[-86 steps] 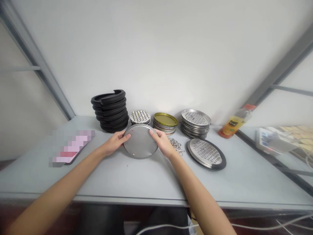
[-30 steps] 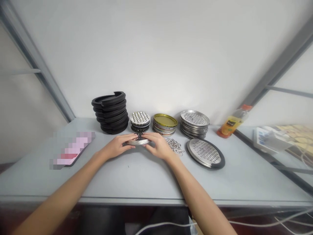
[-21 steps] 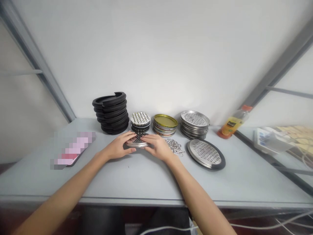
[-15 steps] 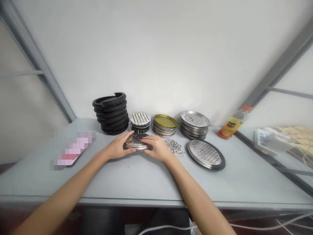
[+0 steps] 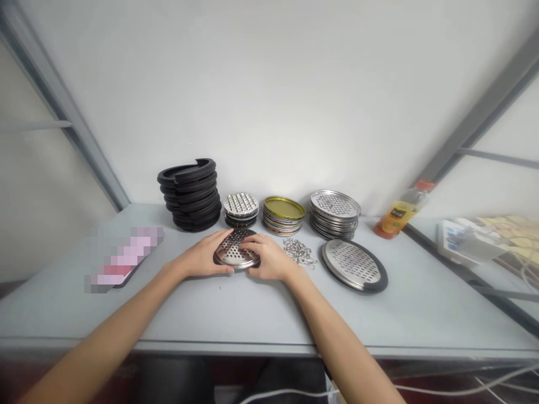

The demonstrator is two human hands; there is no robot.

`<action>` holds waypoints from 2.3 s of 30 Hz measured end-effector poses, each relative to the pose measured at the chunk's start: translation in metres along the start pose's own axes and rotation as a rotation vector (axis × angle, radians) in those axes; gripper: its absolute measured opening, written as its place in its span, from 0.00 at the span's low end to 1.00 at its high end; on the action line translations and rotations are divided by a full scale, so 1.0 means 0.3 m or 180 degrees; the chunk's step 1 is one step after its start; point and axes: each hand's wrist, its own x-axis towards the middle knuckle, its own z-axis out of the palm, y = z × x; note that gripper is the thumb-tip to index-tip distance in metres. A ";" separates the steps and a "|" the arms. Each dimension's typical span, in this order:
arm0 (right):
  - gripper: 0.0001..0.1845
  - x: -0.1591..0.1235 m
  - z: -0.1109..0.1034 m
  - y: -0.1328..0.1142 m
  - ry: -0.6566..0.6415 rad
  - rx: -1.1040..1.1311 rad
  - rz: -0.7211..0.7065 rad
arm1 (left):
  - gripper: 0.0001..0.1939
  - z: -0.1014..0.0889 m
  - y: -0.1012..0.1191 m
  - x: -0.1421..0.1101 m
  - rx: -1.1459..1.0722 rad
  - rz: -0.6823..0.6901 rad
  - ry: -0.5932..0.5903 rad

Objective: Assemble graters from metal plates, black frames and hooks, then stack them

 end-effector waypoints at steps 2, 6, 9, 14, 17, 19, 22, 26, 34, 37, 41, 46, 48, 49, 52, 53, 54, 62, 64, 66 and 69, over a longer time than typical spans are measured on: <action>0.30 -0.001 0.000 -0.003 -0.0063 0.0043 -0.0004 | 0.55 0.007 -0.004 0.001 0.0014 -0.0003 -0.0007; 0.35 -0.001 0.005 -0.007 -0.0182 0.0131 -0.0100 | 0.59 0.025 -0.011 0.003 0.0083 0.0018 -0.0040; 0.29 0.001 0.011 0.001 0.0013 0.0072 -0.0012 | 0.62 0.030 -0.006 0.003 0.0107 0.0085 -0.0083; 0.31 -0.007 0.021 0.033 0.0086 -0.0341 0.0486 | 0.62 0.021 0.001 -0.002 0.0087 0.0205 -0.0227; 0.37 -0.019 0.034 0.051 -0.0146 -0.0407 0.0599 | 0.59 0.009 -0.012 -0.004 0.0049 0.0115 -0.0201; 0.39 -0.024 0.044 0.060 -0.0216 -0.0386 0.0615 | 0.58 0.001 -0.026 -0.004 0.0046 0.0029 -0.0155; 0.40 -0.027 0.054 0.065 -0.0241 -0.0412 0.0603 | 0.56 -0.006 -0.042 -0.002 0.0035 -0.0005 -0.0098; 0.36 -0.020 0.056 0.051 -0.0086 -0.0541 0.0395 | 0.53 -0.005 -0.049 0.001 -0.0077 0.0092 0.0005; 0.38 -0.005 0.075 0.026 -0.0364 -0.0667 0.0521 | 0.48 -0.018 -0.027 0.001 -0.0167 0.0196 -0.0020; 0.38 -0.004 0.088 0.026 -0.0320 -0.0724 0.0524 | 0.47 -0.008 -0.029 0.001 -0.0032 0.0285 -0.0060; 0.38 0.001 0.107 0.021 -0.0287 -0.0775 0.0531 | 0.50 0.016 -0.044 0.000 0.0020 0.0158 -0.0077; 0.37 0.004 0.114 0.028 -0.0164 -0.0629 0.0502 | 0.51 0.026 -0.059 -0.001 0.0048 0.0028 -0.0119; 0.36 0.003 0.109 0.036 -0.0078 -0.0502 0.0463 | 0.51 0.025 -0.064 -0.001 0.0066 0.0007 -0.0130; 0.35 0.002 0.105 0.040 -0.0032 -0.0443 0.0455 | 0.52 0.024 -0.067 -0.001 0.0082 -0.0001 -0.0146; 0.35 0.000 0.094 0.051 0.0066 -0.0355 0.0523 | 0.52 0.020 -0.073 -0.001 0.0145 -0.0024 -0.0225; 0.35 -0.001 0.092 0.053 0.0075 -0.0351 0.0553 | 0.52 0.019 -0.073 -0.001 0.0163 -0.0046 -0.0248; 0.36 -0.002 0.092 0.055 0.0062 -0.0352 0.0567 | 0.52 0.017 -0.072 -0.001 0.0175 -0.0079 -0.0269; 0.38 -0.001 0.106 0.055 -0.0131 -0.0431 0.0610 | 0.51 0.017 -0.060 -0.003 0.0203 -0.0096 -0.0373; 0.38 0.001 0.100 0.057 -0.0128 -0.0440 0.0586 | 0.51 0.016 -0.057 -0.005 0.0240 -0.0074 -0.0409; 0.38 0.003 0.090 0.060 -0.0133 -0.0452 0.0553 | 0.51 0.014 -0.049 -0.006 0.0271 -0.0132 -0.0476; 0.38 0.006 0.073 0.063 -0.0142 -0.0470 0.0551 | 0.52 0.018 -0.028 -0.004 0.0279 -0.0264 -0.0543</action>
